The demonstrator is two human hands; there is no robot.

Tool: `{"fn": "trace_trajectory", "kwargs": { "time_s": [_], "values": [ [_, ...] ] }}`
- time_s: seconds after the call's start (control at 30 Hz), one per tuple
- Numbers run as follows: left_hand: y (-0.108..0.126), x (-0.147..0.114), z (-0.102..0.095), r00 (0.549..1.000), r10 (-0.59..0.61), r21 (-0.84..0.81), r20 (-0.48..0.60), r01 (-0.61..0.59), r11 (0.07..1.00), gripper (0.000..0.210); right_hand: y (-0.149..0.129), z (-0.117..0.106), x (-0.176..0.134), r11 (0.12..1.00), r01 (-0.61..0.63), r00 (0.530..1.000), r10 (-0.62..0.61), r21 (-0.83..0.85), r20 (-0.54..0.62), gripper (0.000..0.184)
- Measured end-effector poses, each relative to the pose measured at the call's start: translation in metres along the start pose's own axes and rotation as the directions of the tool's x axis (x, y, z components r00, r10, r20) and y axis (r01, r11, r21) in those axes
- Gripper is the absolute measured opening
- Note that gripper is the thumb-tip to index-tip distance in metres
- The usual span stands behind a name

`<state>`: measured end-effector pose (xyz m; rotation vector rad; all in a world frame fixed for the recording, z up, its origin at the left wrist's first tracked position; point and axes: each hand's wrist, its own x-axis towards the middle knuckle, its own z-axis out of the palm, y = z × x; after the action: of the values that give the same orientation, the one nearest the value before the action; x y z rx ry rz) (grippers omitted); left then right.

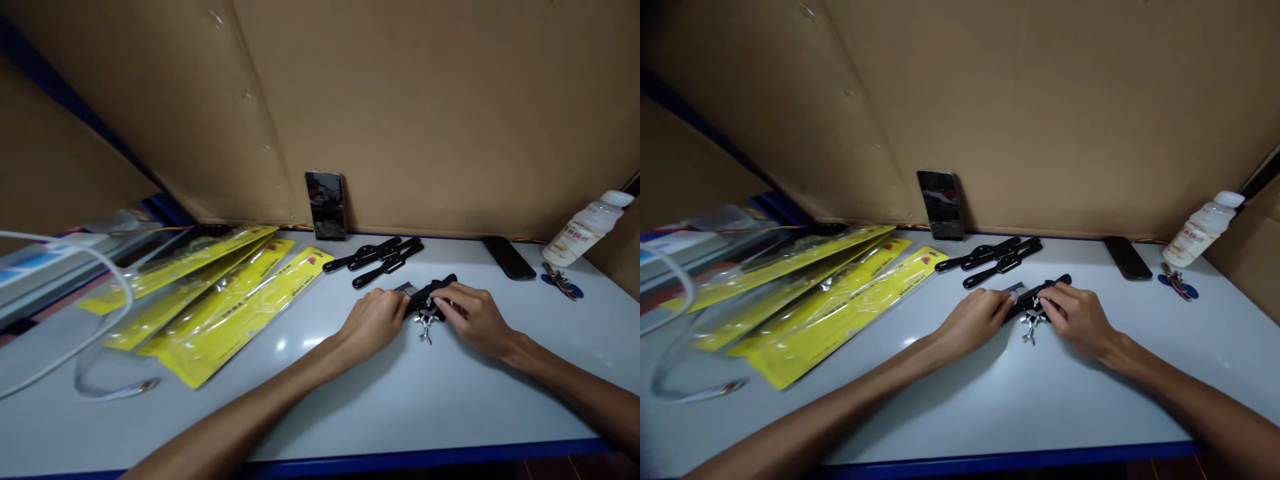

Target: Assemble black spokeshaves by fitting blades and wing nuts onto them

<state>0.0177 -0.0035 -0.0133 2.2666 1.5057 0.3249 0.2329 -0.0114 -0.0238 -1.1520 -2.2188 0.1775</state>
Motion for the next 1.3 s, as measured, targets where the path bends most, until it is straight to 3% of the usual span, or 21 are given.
{"fn": "trace_trajectory", "kwargs": {
  "time_s": [0.1,0.2,0.27,0.33,0.4,0.47,0.6,0.83,0.93,1.1,1.2,1.3],
  "values": [
    [-0.006,0.000,-0.012,0.994,-0.020,0.244,-0.103,0.045,0.969,0.046,0.002,0.006,0.000,1.000,-0.019,1.000,0.018,0.024,0.005,0.024],
    [-0.023,0.010,-0.034,0.945,-0.078,0.257,-0.317,0.165,0.952,0.038,0.006,0.010,-0.001,0.999,-0.014,0.999,0.016,0.044,-0.049,0.026],
    [-0.040,0.025,-0.051,0.829,-0.160,0.118,-0.536,0.261,0.958,0.036,0.008,0.012,0.000,0.998,-0.014,0.997,0.018,0.062,-0.079,0.028],
    [-0.059,0.046,-0.068,0.682,-0.198,0.022,-0.704,0.300,0.954,0.058,0.009,0.014,0.000,0.997,-0.006,0.996,0.013,0.079,-0.089,0.028],
    [-0.076,0.068,-0.079,0.575,-0.366,-0.102,-0.732,0.438,0.893,0.075,0.009,0.014,0.000,0.996,0.002,0.996,0.005,0.085,-0.090,0.027],
    [-0.088,0.088,-0.082,0.550,-0.497,-0.197,-0.671,0.515,0.834,0.083,0.009,0.014,0.000,0.996,0.005,0.996,0.003,0.086,-0.089,0.026],
    [-0.101,0.108,-0.077,0.523,-0.540,-0.232,-0.660,0.541,0.808,0.077,0.011,0.009,-0.001,0.996,0.001,0.996,0.008,0.093,-0.092,0.026],
    [-0.106,0.114,-0.072,0.514,-0.519,-0.204,-0.683,0.548,0.811,0.068,0.017,0.007,0.001,0.993,-0.015,0.995,0.025,0.116,-0.092,0.025],
    [-0.108,0.113,-0.073,0.538,-0.528,-0.220,-0.657,0.533,0.817,0.073,0.018,0.009,0.000,0.993,-0.020,0.997,0.029,0.117,-0.077,0.027],
    [-0.126,0.096,-0.074,0.677,-0.484,-0.250,-0.554,0.420,0.873,0.086,0.022,0.003,0.001,0.995,-0.048,0.994,0.057,0.091,-0.092,0.028],
    [-0.142,0.087,-0.076,0.752,-0.434,-0.297,-0.496,0.322,0.899,0.057,0.018,-0.001,0.022,0.998,-0.059,0.994,0.061,0.023,-0.090,0.031],
    [-0.154,0.087,-0.076,0.802,-0.379,-0.336,-0.462,0.237,0.912,0.037,0.002,0.007,0.070,0.994,-0.032,0.998,0.038,-0.109,0.051,0.036]
  ]
}}
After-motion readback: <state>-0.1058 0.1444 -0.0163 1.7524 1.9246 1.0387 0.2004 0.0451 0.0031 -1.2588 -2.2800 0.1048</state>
